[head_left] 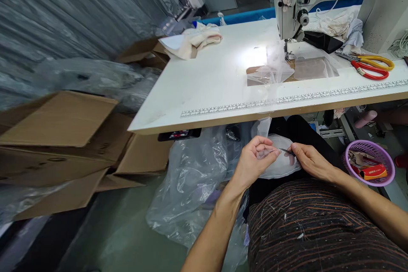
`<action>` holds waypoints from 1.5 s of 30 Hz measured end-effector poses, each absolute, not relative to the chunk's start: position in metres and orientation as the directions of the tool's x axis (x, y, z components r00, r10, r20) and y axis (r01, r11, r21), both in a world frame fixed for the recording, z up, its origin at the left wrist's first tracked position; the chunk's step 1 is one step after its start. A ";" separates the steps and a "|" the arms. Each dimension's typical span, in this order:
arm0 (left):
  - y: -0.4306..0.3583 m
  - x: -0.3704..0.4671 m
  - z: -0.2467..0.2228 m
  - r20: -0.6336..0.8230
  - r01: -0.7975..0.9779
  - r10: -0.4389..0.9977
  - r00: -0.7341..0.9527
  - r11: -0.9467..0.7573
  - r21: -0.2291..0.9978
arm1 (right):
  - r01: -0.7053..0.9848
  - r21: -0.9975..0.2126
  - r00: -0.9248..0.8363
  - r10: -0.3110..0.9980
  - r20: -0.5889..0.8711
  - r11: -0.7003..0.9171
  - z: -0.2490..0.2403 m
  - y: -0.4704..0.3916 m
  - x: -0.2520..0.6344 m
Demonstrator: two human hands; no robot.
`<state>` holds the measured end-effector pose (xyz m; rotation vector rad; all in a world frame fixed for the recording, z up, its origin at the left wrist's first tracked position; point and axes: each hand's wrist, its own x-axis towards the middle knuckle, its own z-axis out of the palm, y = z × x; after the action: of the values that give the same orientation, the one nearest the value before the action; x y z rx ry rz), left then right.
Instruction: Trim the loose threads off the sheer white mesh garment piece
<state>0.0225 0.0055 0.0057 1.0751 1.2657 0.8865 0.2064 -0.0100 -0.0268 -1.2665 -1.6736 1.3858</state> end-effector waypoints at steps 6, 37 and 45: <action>0.005 0.023 0.007 -0.291 0.075 0.951 0.105 0.284 0.956 | 0.432 -0.894 -0.362 0.931 -0.051 0.119 -0.022 -0.009 0.204; -0.066 0.041 -0.019 -0.001 0.379 0.938 0.346 -0.139 0.915 | 0.185 -0.857 -0.508 0.700 -0.502 -0.481 0.000 -0.035 0.230; -0.038 -0.004 -0.033 -0.213 0.285 0.848 0.484 0.078 0.955 | 0.008 -0.877 -0.338 0.824 -0.455 -0.481 -0.020 -0.020 0.238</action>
<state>-0.0043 -0.0383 -0.0326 1.4816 1.0425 0.5645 0.2381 -0.0201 -0.0203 -1.3249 -1.1162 1.8743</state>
